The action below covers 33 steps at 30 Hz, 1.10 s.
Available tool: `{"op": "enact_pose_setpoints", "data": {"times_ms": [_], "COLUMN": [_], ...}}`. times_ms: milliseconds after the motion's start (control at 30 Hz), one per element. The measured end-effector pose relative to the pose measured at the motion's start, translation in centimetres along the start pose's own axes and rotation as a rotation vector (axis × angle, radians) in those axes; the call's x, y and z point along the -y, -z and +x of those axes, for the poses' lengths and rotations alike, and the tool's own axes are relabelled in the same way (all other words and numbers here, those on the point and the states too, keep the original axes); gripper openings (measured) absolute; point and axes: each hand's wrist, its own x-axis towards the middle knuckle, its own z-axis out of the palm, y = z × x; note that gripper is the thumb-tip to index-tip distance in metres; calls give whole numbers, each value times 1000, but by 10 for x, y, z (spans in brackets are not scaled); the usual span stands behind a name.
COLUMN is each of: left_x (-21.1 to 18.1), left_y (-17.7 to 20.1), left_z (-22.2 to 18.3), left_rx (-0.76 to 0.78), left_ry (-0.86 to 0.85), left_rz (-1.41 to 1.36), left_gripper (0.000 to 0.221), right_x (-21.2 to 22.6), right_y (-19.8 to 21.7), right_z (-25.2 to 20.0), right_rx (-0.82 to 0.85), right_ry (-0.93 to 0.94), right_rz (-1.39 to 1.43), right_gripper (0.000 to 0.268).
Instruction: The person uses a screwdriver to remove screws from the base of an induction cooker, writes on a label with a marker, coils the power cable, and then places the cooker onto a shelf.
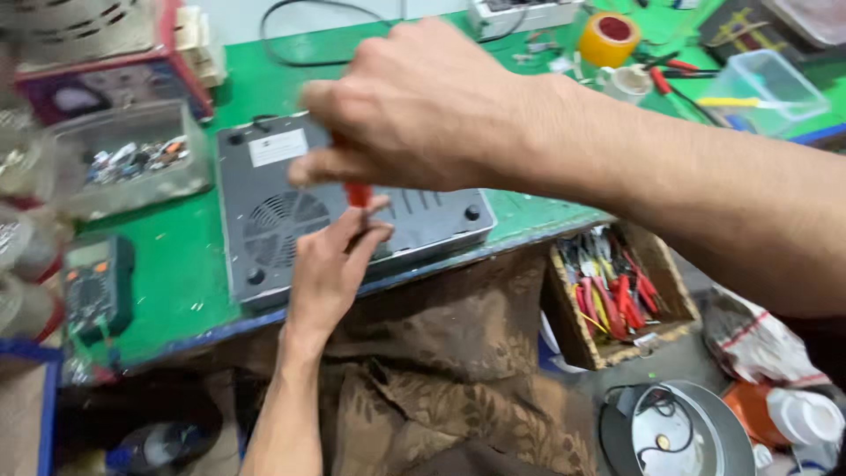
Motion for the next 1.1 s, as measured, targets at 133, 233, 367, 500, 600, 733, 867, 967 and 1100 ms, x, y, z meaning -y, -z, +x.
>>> {"op": "enact_pose_setpoints", "data": {"times_ms": [133,233,367,500,600,733,867,967,1100], "left_x": [0,-10,-25,-20,-21,-10,16,-5,15], "left_y": [1,3,3,4,6,-1,-15,-4,-8], "left_z": [-1,-2,0,2,4,2,-4,-5,-11], "left_rx": [117,185,-35,71,249,59,129,214,142], "left_ry": [-44,-35,-4,35,80,-30,210,124,-61], "left_rz": [2,-55,84,77,-23,49,293,206,103], "left_gripper": [28,37,12,30,43,23,26,19,19], "right_x": [-12,-9,1,-8,-6,6,9,13,33], "right_y": [12,0,-10,4,3,-27,-4,5,-20], "right_z": [-7,-2,2,-12,-12,-15,-35,-48,-50], "right_rx": [19,-4,17,35,105,-50,-14,-26,-45], "right_ry": [426,331,1,234,361,92,109,145,-114], "right_rz": [583,416,12,362,621,231,682,747,711], "right_gripper": [39,34,92,32,36,48,47,20,35]}}
